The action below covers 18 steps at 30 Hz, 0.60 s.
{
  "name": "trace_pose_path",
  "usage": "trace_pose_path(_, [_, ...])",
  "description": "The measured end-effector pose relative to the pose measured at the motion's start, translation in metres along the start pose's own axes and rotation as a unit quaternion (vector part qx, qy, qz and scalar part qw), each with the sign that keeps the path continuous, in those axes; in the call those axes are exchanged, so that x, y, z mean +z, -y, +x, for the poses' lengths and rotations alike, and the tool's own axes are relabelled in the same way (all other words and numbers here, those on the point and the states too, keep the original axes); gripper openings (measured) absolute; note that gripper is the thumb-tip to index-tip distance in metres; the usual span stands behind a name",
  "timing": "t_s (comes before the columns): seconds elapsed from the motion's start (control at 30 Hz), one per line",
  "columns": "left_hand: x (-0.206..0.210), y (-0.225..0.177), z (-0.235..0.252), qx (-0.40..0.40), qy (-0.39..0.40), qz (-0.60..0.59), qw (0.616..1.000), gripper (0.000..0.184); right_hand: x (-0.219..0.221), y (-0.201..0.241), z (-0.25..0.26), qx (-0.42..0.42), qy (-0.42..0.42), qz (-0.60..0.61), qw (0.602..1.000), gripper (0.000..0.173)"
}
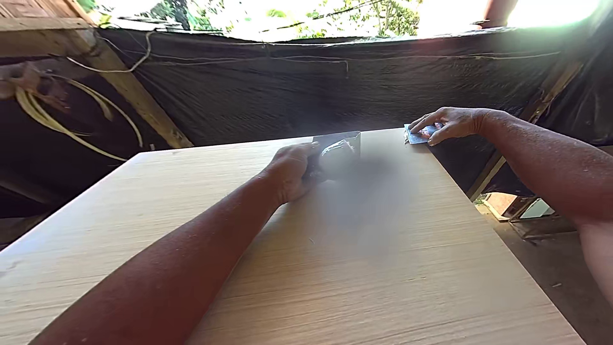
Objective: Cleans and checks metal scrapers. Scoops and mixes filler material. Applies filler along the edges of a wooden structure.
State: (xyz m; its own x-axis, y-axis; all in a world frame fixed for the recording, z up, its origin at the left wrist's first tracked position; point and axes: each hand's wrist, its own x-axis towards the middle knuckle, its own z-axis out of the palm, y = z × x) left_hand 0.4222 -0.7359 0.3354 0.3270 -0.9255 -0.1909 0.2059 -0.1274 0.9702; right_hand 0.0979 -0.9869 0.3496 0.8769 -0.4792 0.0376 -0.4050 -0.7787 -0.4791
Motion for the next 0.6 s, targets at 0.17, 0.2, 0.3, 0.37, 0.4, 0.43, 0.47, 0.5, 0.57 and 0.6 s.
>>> trace_pose_path(0.17, [0.000, 0.000, -0.001, 0.003, -0.004, 0.011, 1.000, 0.027, -0.012, -0.015, -0.012, 0.065, 0.009, -0.051, 0.997, 0.040])
trace_pose_path(0.2, [0.000, 0.000, -0.001, 0.004, 0.000, 0.012, 1.000, 0.028, -0.015, -0.022, -0.018, 0.093, 0.005, -0.069, 0.993, 0.038])
trace_pose_path(0.3, [-0.001, 0.000, -0.001, 0.005, 0.002, 0.012, 1.000, 0.028, -0.024, -0.021, -0.040, 0.084, -0.028, -0.069, 0.994, 0.044])
trace_pose_path(0.37, [-0.002, 0.001, 0.001, 0.005, 0.002, 0.020, 1.000, 0.027, -0.022, -0.005, -0.049, 0.013, -0.043, -0.057, 0.997, 0.049])
trace_pose_path(0.4, [-0.002, 0.001, 0.003, 0.005, 0.001, 0.025, 1.000, 0.026, -0.019, 0.003, -0.050, -0.020, -0.037, -0.061, 0.997, 0.051])
trace_pose_path(0.43, [-0.002, 0.001, 0.003, 0.005, 0.000, 0.028, 1.000, 0.026, -0.015, 0.011, -0.050, -0.047, -0.027, -0.076, 0.996, 0.052])
trace_pose_path(0.47, [-0.002, 0.002, 0.003, 0.005, -0.002, 0.032, 0.999, 0.026, -0.012, 0.020, -0.048, -0.062, -0.013, -0.090, 0.994, 0.052])
trace_pose_path(0.5, [-0.001, 0.002, 0.002, 0.004, -0.005, 0.032, 0.999, 0.026, -0.008, 0.028, -0.045, -0.067, 0.004, -0.104, 0.992, 0.051])
trace_pose_path(0.57, [-0.001, 0.002, 0.000, 0.005, -0.003, 0.028, 1.000, 0.027, -0.003, 0.037, -0.038, -0.053, 0.035, -0.122, 0.991, 0.049])
trace_pose_path(0.6, [-0.002, 0.002, 0.000, 0.008, -0.001, 0.026, 1.000, 0.027, -0.001, 0.040, -0.036, -0.039, 0.048, -0.126, 0.990, 0.047])
